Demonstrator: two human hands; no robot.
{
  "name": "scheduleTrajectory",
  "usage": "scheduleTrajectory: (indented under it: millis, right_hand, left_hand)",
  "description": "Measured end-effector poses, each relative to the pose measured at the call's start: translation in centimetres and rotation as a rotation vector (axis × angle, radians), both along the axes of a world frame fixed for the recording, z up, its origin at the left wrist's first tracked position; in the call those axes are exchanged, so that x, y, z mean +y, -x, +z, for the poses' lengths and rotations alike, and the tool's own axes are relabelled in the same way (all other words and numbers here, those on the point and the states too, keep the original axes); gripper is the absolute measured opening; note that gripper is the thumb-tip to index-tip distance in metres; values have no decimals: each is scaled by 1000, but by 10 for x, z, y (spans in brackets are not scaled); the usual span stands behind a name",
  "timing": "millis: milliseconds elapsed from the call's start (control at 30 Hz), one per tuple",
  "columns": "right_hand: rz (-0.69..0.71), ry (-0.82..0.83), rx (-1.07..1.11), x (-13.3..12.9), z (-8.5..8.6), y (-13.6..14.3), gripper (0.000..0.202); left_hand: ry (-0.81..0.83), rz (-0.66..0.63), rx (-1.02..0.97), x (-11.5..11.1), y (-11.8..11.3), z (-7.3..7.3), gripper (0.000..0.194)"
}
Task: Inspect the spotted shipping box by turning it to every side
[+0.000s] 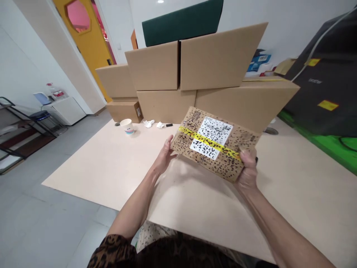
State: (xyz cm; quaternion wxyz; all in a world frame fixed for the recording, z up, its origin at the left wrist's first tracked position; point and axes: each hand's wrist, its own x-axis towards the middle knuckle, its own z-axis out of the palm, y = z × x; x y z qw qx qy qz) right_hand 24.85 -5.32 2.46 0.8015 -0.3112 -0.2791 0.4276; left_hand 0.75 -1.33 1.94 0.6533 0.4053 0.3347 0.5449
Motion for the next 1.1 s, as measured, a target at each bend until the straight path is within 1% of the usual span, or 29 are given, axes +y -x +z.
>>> scheduleTrajectory:
  millis: [33,67,100,133,233,267,333,400,467,533,667,733,767,833,900,933,1000,1100]
  right_hand:
    - [-33,-46,-21,1,-1,1,39]
    - [-41,-71,-40,2,-4,1,40]
    - [-32,-79,-53,2,-6,2,41]
    - [-11,-71,-61,3,-9,2,42]
    - [97,-21,-96,5,-16,3,48]
    - [135,-8,-115,5,-18,2,50]
    - [190,18,-147,6,-20,0,55]
    - [208,49,-159,7,-20,-2,60]
    - [219,86,-173,8,-20,-3,59]
    - [236,112,-198,7,-21,-3,53]
    - [273,111,-219,7,-23,0,46]
    - [287,104,-241,8,-25,-1,46]
    - [298,102,-258,9,-26,-2,47]
    - [324,89,-288,11,-29,-6,49]
    - [351,48,-322,12,-30,-9,53]
    - [367,18,-347,13,-31,-11,57]
    - [432,-35,-410,12,-31,-14,69]
    - [580,-51,-467,8,-32,-15,90]
  left_hand:
    - [25,-80,-28,-2,-1,-1,77]
    - [29,-127,-56,-4,-2,0,81]
    - [18,-138,-81,-6,-3,1,86]
    - [-4,-121,-99,-9,-3,3,92]
    - [-105,27,-123,-14,-4,13,113]
    - [-135,85,-133,-14,-4,17,117]
    - [-190,208,-163,-14,-2,24,118]
    - [-254,304,-186,-12,2,29,117]
    - [-324,330,-175,-9,7,30,115]
    - [-376,281,-130,-7,10,27,111]
    - [-394,47,79,-6,8,17,100]
    - [-384,-50,191,-6,5,13,107]
    - [-379,-76,228,-6,4,12,113]
    - [-377,-74,273,-5,3,10,125]
    - [-376,-35,288,-5,3,9,130]
    - [-370,-16,278,-5,3,9,128]
    - [-329,-4,217,-6,3,8,116]
    - [-186,-40,113,-7,0,8,96]
